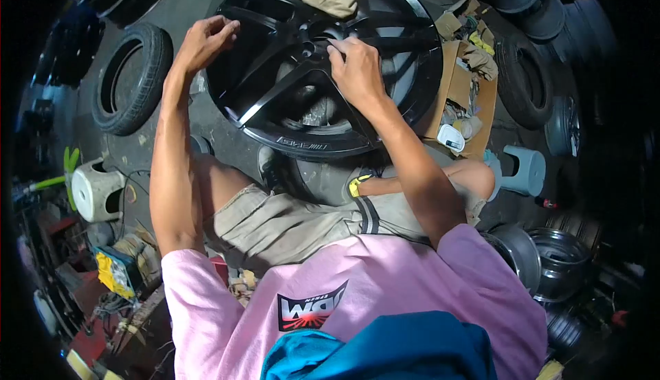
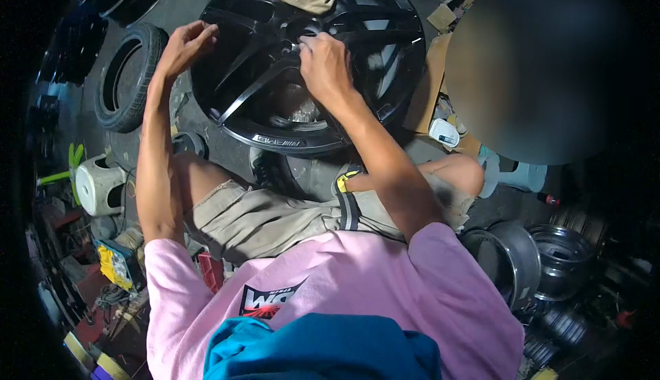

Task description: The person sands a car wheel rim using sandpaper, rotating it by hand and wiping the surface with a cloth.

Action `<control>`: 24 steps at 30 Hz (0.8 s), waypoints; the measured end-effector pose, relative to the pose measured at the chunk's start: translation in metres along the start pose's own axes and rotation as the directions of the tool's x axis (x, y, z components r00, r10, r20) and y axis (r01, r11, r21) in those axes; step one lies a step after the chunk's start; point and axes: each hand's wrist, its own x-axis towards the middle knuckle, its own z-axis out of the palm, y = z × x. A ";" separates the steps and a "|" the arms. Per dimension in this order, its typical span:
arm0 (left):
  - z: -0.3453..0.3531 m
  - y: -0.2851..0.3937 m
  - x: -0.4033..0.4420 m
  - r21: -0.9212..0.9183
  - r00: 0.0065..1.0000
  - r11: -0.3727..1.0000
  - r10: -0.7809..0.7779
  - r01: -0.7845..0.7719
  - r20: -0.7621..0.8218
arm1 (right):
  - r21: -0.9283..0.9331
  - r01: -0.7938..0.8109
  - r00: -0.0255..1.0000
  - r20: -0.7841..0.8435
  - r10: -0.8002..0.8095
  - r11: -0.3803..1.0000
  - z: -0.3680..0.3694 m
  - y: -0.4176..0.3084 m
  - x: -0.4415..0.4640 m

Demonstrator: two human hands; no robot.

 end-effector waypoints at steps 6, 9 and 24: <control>-0.007 0.005 0.000 0.059 0.999 0.998 -0.018 0.015 0.049 | -0.031 -0.186 0.968 0.166 0.189 0.982 -0.031 -0.017 -0.038; -0.003 0.004 0.003 0.044 0.999 0.998 0.033 -0.034 0.037 | 0.026 -0.328 0.904 0.297 0.307 0.944 -0.085 -0.032 -0.080; 0.026 0.030 0.003 0.113 0.975 0.994 -0.018 -0.008 0.224 | -0.139 0.243 0.948 0.241 -0.205 0.960 -0.089 -0.034 -0.133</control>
